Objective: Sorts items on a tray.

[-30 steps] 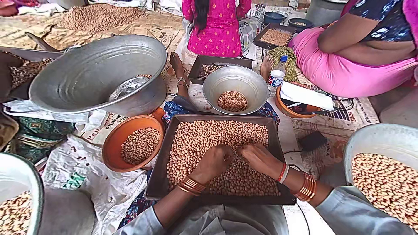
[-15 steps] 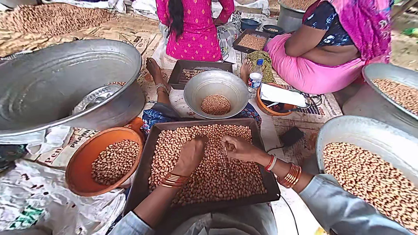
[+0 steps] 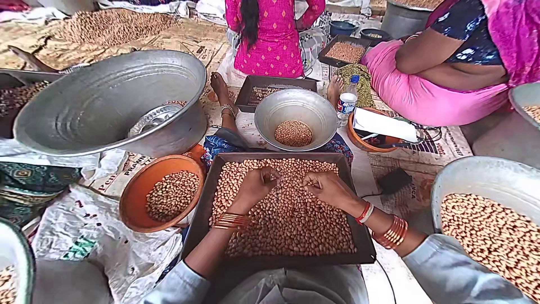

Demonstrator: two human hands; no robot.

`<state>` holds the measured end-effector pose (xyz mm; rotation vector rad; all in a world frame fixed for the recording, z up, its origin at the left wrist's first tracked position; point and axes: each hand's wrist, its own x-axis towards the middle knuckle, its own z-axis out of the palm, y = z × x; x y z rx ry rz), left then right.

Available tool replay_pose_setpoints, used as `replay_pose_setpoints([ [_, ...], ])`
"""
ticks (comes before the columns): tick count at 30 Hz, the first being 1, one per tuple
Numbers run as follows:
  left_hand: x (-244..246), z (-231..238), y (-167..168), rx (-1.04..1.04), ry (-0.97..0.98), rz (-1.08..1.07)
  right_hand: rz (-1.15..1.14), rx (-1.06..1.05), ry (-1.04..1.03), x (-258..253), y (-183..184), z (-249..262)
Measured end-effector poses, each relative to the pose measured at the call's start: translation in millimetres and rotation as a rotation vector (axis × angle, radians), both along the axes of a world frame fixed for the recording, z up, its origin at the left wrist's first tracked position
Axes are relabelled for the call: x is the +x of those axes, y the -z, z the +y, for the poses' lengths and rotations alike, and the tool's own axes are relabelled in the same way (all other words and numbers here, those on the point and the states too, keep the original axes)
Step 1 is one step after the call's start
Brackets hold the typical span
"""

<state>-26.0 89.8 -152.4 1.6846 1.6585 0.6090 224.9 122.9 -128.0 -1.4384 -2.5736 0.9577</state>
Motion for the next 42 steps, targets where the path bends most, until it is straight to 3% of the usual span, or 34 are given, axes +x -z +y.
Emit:
replay_pose_setpoints([
  [3, -19.8, -5.9, -3.6, 0.009, -0.158, -0.467, -0.006, 0.080, -0.016, 0.4, 4.5, 0.9],
  [5, -22.9, -11.7, -5.9, -0.017, -0.168, -0.538, 0.005, 0.123, -0.048, -0.7, 11.0, 0.2],
  [7, -21.6, -17.2, -6.2, -0.077, -0.085, -0.427, -0.019, 0.146, -0.082, -3.5, 17.6, -2.1],
  [12, -2.7, -29.1, -12.8, -0.139, 0.144, 0.183, -0.073, 0.223, -0.167, -4.9, 38.4, -6.0],
  [18, 12.8, -54.3, 0.3, -0.170, 0.257, 0.410, -0.081, 0.246, -0.180, -6.1, 40.7, -9.7],
  [24, 18.5, -61.6, 11.1, -0.127, 0.255, 0.509, 0.039, 0.327, -0.199, -12.2, 38.8, -20.9],
  [28, 22.2, -61.5, 11.0, -0.182, 0.262, 0.521, 0.190, 0.486, -0.445, -19.2, 50.7, -42.6],
  [31, 8.5, -56.7, 11.7, -0.162, 0.192, 0.342, 0.130, 0.549, -0.550, -19.7, 61.6, -56.5],
  [35, -12.5, -53.1, 8.3, -0.011, 0.045, 0.057, 0.083, 0.509, -0.533, -20.2, 61.7, -60.0],
  [39, 1.0, -54.8, 12.9, -0.036, 0.152, 0.181, 0.010, 0.294, -0.571, -21.2, 49.3, -53.0],
  [42, 15.7, -58.0, 18.4, -0.023, 0.214, 0.360, 0.001, 0.292, -0.583, -19.0, 52.8, -52.9],
])
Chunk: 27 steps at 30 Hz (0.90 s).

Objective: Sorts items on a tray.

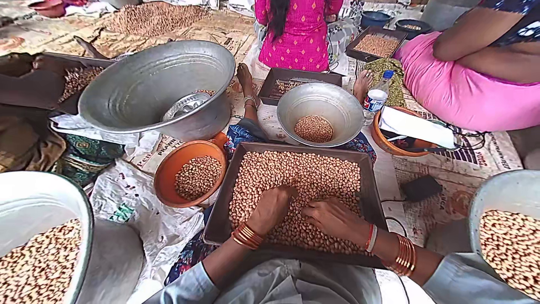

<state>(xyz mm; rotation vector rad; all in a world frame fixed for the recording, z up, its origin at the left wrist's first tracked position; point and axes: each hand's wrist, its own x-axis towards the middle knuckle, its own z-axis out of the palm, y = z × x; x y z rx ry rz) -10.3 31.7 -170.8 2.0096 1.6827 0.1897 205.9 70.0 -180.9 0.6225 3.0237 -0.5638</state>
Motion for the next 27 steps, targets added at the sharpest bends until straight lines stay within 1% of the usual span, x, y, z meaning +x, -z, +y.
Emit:
replay_pose_setpoints([
  [3, 5.8, 1.0, 0.5, 0.014, 0.018, 0.096, -0.036, -0.035, 0.017, -0.5, -3.6, -0.8],
  [6, 6.4, 1.6, 3.4, 0.048, 0.037, 0.136, -0.138, -0.142, 0.069, -4.0, -11.6, 2.7],
  [8, 6.8, 2.3, 3.0, 0.028, 0.034, 0.155, -0.206, -0.217, 0.112, -4.1, -15.4, 9.6],
  [10, 7.5, 1.4, 2.9, 0.034, 0.029, 0.171, -0.229, -0.354, 0.214, -3.4, -22.7, 17.9],
  [11, 8.5, 0.8, 2.2, 0.029, 0.026, 0.177, -0.197, -0.444, 0.284, -3.0, -27.3, 21.8],
  [13, 10.8, -0.4, 1.8, 0.025, 0.018, 0.192, -0.008, -0.580, 0.400, -0.5, -27.3, 26.2],
  [14, 11.6, -0.8, 2.2, 0.022, 0.014, 0.200, 0.089, -0.628, 0.433, -0.2, -25.1, 25.9],
  [15, 11.5, -0.6, 1.7, 0.003, 0.009, 0.199, 0.140, -0.651, 0.449, -1.0, -24.5, 24.0],
  [17, 5.6, 3.0, -2.4, -0.082, -0.027, 0.106, 0.108, -0.562, 0.422, -4.6, -26.5, 16.7],
  [18, -1.6, 5.8, -4.4, -0.110, -0.068, 0.005, 0.048, -0.496, 0.387, -7.2, -27.4, 11.4],
  [20, -22.9, 10.5, -8.9, -0.146, -0.167, -0.267, -0.046, -0.341, 0.278, -9.8, -23.0, -0.1],
  [22, -46.6, 10.0, -9.0, -0.185, -0.236, -0.613, -0.004, -0.124, 0.158, -7.0, -5.9, -10.2],
  [23, -54.4, 6.9, -9.7, -0.204, -0.254, -0.741, 0.015, -0.041, 0.120, -5.5, 1.6, -12.8],
  [24, -59.8, 2.5, -10.6, -0.229, -0.258, -0.796, 0.010, -0.009, 0.103, -4.8, 5.0, -14.1],
  [25, -63.5, -2.8, -11.2, -0.252, -0.239, -0.774, 0.016, 0.007, 0.097, -4.6, 7.4, -14.2],
  [26, -65.9, -8.9, -11.8, -0.276, -0.193, -0.681, 0.031, 0.014, 0.094, -4.6, 9.4, -13.8],
  [27, -65.4, -15.0, -12.3, -0.288, -0.144, -0.541, 0.037, 0.014, 0.093, -4.7, 10.1, -13.2],
])
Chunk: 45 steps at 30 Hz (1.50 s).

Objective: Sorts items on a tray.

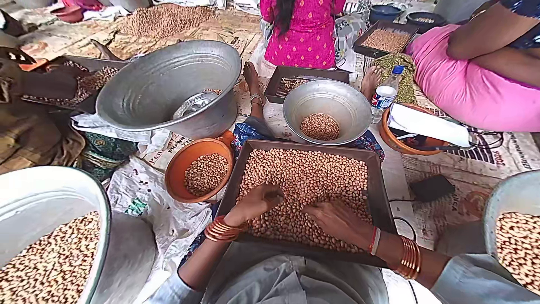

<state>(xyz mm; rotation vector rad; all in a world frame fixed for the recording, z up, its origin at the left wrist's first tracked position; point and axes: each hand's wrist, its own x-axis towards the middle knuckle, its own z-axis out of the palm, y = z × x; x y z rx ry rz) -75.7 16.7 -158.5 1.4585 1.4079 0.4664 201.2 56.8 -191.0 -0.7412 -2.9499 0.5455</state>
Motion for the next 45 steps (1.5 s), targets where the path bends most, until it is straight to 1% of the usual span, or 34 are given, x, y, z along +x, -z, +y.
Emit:
replay_pose_setpoints([
  [1, 3.6, -5.8, -0.4, -0.002, 0.056, 0.146, -0.005, -0.002, 0.005, -0.2, 0.0, 0.4],
  [3, 16.9, -17.0, -3.0, -0.003, 0.102, 0.381, -0.033, -0.009, 0.022, -0.5, -0.3, 0.1],
  [5, 28.9, -24.9, -0.8, -0.025, 0.122, 0.510, -0.080, -0.033, 0.039, -0.7, -1.3, -0.2],
  [8, 38.0, -30.8, 3.5, -0.034, 0.170, 0.550, -0.033, 0.017, 0.035, 0.2, 0.3, -0.6],
  [10, 33.2, -30.8, 0.9, -0.018, 0.179, 0.527, -0.016, 0.041, 0.032, 0.3, 0.5, -0.7],
  [11, 26.3, -29.7, -4.0, 0.003, 0.154, 0.519, -0.026, 0.049, 0.031, 0.2, 0.1, 0.0],
  [13, 4.0, -26.8, -21.4, 0.073, 0.011, 0.566, -0.073, 0.026, 0.035, -0.7, -3.5, 1.3],
  [14, -10.5, -25.1, -30.8, 0.123, -0.094, 0.642, -0.103, 0.003, 0.039, -1.0, -6.2, 1.7],
  [15, -26.0, -23.5, -38.8, 0.197, -0.203, 0.751, -0.117, -0.006, 0.043, -0.7, -7.6, 1.9],
  [17, -58.2, -21.9, -45.0, 0.417, -0.397, 0.951, -0.154, -0.023, 0.046, -1.0, -11.3, 3.0],
  [18, -70.1, -20.4, -46.6, 0.497, -0.472, 0.994, -0.176, -0.034, 0.048, -1.4, -13.1, 4.0],
  [20, -74.3, -15.2, -49.8, 0.592, -0.516, 0.991, -0.215, -0.066, 0.055, -2.5, -16.7, 5.7],
  [22, -52.9, -7.3, -45.4, 0.617, -0.443, 0.878, -0.231, -0.067, 0.055, -3.2, -17.3, 6.3],
  [24, -22.3, 2.1, -34.6, 0.512, -0.319, 0.749, -0.240, -0.070, 0.055, -3.9, -17.1, 6.1],
  [26, 3.5, 12.1, -23.1, 0.348, -0.194, 0.699, -0.245, -0.077, 0.058, -3.8, -17.1, 5.6],
  [28, 21.3, 20.3, -11.3, 0.228, -0.107, 0.717, -0.262, -0.136, 0.073, -3.5, -21.3, 7.1],
  [31, 35.7, 24.3, 1.5, 0.161, -0.044, 0.771, -0.237, -0.329, 0.167, -2.8, -40.4, 20.4],
  [32, 35.9, 24.0, 1.6, 0.158, -0.031, 0.754, -0.182, -0.397, 0.220, -0.6, -48.8, 28.2],
  [34, 28.0, 22.8, -1.4, 0.198, -0.059, 0.632, 0.047, -0.492, 0.348, 10.0, -57.4, 45.9],
  [37, 4.5, 16.5, -5.0, 0.281, -0.220, 0.399, 0.472, -0.686, 0.588, 29.9, -57.6, 71.3],
  [38, -5.9, 13.0, -3.8, 0.284, -0.267, 0.354, 0.555, -0.695, 0.635, 35.7, -55.0, 78.6],
  [39, -15.4, 9.2, -3.8, 0.272, -0.288, 0.342, 0.575, -0.658, 0.672, 40.8, -52.4, 84.9],
  [40, -23.3, 5.4, -6.0, 0.243, -0.278, 0.362, 0.530, -0.581, 0.691, 44.7, -51.0, 89.7],
  [42, -30.1, -4.4, -16.3, 0.152, -0.177, 0.463, 0.263, -0.367, 0.686, 46.2, -56.5, 93.2],
  [43, -27.4, -9.9, -21.7, 0.083, -0.117, 0.527, 0.133, -0.273, 0.682, 43.6, -55.8, 93.1],
  [45, -9.5, -18.7, -28.2, -0.077, 0.000, 0.662, -0.053, -0.146, 0.659, 37.5, -49.0, 92.1],
])
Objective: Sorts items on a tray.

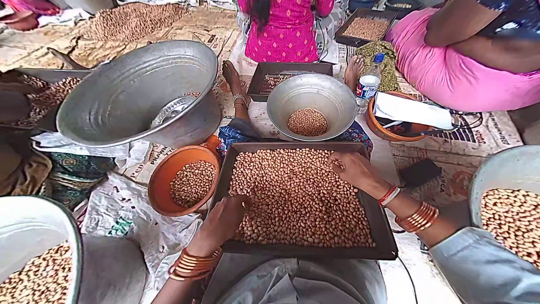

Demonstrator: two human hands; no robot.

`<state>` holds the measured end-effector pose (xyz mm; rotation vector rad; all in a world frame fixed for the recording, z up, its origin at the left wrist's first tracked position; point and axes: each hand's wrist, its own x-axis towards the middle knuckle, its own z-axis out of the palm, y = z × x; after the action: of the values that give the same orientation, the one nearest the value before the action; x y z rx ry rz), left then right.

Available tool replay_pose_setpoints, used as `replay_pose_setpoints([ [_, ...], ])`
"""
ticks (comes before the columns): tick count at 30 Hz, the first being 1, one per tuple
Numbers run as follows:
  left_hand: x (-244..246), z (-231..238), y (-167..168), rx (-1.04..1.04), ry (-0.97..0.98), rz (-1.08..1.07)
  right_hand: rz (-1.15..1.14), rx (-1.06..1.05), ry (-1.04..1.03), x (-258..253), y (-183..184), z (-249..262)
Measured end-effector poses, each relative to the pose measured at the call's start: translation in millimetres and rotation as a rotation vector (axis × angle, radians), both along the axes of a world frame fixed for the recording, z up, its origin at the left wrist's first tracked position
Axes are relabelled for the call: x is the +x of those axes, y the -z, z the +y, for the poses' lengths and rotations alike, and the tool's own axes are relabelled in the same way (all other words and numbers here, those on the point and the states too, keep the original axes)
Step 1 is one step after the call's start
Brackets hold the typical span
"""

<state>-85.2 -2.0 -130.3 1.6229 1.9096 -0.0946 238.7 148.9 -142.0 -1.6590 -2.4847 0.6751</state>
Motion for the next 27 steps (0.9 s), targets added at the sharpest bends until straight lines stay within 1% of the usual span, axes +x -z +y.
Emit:
replay_pose_setpoints([
  [2, 33.0, -4.1, -2.4, -0.172, 0.060, 0.107, -0.108, 0.031, -0.039, -3.5, 7.6, -1.8],
  [3, 50.2, -5.0, -1.0, -0.213, 0.095, 0.117, -0.129, 0.037, -0.051, -4.2, 11.3, -1.8],
  [4, 64.4, -5.5, 1.9, -0.217, 0.124, 0.075, -0.134, 0.038, -0.058, -4.2, 15.0, -1.6],
  [5, 73.7, -5.6, 5.3, -0.177, 0.143, -0.025, -0.131, 0.043, -0.063, -4.0, 18.5, -1.4],
  [7, 79.8, -2.5, 16.4, -0.041, 0.120, -0.369, -0.102, 0.079, -0.070, -2.7, 26.1, -1.4],
  [9, 81.6, 7.5, 22.2, -0.002, 0.019, -0.735, -0.058, 0.137, -0.080, -0.6, 33.3, -1.8],
  [10, 82.1, 12.1, 20.4, 0.029, -0.035, -0.825, -0.050, 0.151, -0.083, 0.1, 35.2, -2.1],
  [11, 81.1, 16.0, 18.8, 0.105, -0.055, -0.817, -0.049, 0.154, -0.088, 0.5, 36.1, -2.5],
  [13, 75.7, 22.0, 18.2, 0.299, -0.032, -0.640, -0.059, 0.138, -0.093, -0.7, 36.0, -2.6],
  [14, 73.6, 23.6, 17.3, 0.361, -0.003, -0.542, -0.059, 0.130, -0.096, -1.5, 35.8, -2.6],
  [16, 75.7, 23.1, 15.3, 0.407, 0.080, -0.404, -0.057, 0.104, -0.092, -2.5, 35.7, -2.6],
  [19, 89.2, 18.0, 18.2, 0.329, 0.216, -0.297, -0.069, 0.023, -0.050, -5.2, 34.6, -1.0],
  [24, 102.8, 10.8, 29.2, 0.251, 0.392, -0.309, -0.070, -0.120, 0.013, -4.4, 34.2, 2.7],
  [26, 104.7, 7.7, 30.8, 0.243, 0.410, -0.300, 0.003, -0.174, 0.027, -4.3, 30.8, 4.5],
  [27, 106.2, 5.7, 32.5, 0.232, 0.414, -0.286, 0.084, -0.201, 0.033, -3.3, 27.3, 5.4],
])
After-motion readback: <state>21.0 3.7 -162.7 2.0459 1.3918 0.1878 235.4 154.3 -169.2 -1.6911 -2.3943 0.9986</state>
